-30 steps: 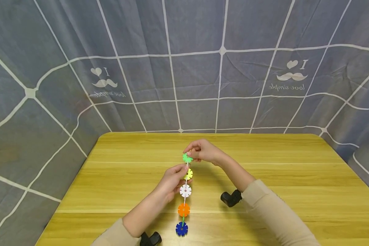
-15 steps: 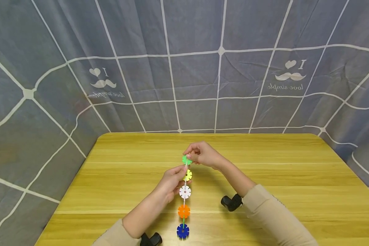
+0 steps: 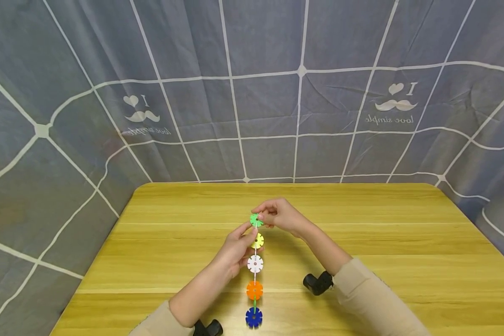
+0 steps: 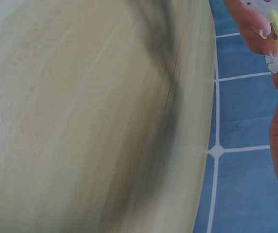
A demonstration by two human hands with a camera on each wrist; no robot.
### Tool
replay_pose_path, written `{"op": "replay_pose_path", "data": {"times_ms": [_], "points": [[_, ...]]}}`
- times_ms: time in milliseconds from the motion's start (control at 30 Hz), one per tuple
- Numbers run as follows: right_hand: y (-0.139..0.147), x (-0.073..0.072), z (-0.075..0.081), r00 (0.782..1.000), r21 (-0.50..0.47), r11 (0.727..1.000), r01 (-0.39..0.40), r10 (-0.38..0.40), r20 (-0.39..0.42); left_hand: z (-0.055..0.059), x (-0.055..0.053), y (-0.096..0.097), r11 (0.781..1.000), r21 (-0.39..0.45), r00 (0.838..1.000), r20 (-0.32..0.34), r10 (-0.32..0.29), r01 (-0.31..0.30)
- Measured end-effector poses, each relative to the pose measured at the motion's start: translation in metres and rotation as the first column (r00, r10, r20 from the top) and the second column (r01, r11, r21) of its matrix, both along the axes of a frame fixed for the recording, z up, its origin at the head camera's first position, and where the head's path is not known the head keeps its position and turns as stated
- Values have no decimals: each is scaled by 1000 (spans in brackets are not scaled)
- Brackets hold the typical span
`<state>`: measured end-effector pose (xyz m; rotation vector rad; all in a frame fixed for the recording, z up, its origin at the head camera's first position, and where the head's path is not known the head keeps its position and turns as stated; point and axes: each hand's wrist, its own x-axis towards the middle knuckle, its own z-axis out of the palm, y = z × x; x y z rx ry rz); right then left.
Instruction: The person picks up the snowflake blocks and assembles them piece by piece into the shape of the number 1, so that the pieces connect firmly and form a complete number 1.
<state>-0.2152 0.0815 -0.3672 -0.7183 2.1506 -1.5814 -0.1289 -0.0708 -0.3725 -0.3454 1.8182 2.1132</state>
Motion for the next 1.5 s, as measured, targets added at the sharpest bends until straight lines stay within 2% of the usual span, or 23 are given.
{"op": "replay_pose_path", "data": {"times_ms": [200,600,933,1133,1300,1500], "points": [[1,0,0,999,-27,1000,-14,15,48,-1,-3,-2,999,-27,999,-14,-31,31],[5,-4,-3,996,-60,998,8,-2,92,-1,-6,-4,996,16,995,-56,-85,86],[8,-6,-1,989,-94,995,37,-23,144,2,-10,-3,994,49,993,-59,-99,101],[11,-8,0,982,-96,993,72,-53,180,4,-14,-3,994,57,994,-57,-93,96],[15,-9,-2,968,-116,987,111,-81,236,6,-17,-3,996,48,996,-42,-78,80],[19,-5,-2,957,-123,983,135,-97,273,8,-20,-4,997,59,998,-38,-50,52]]}}
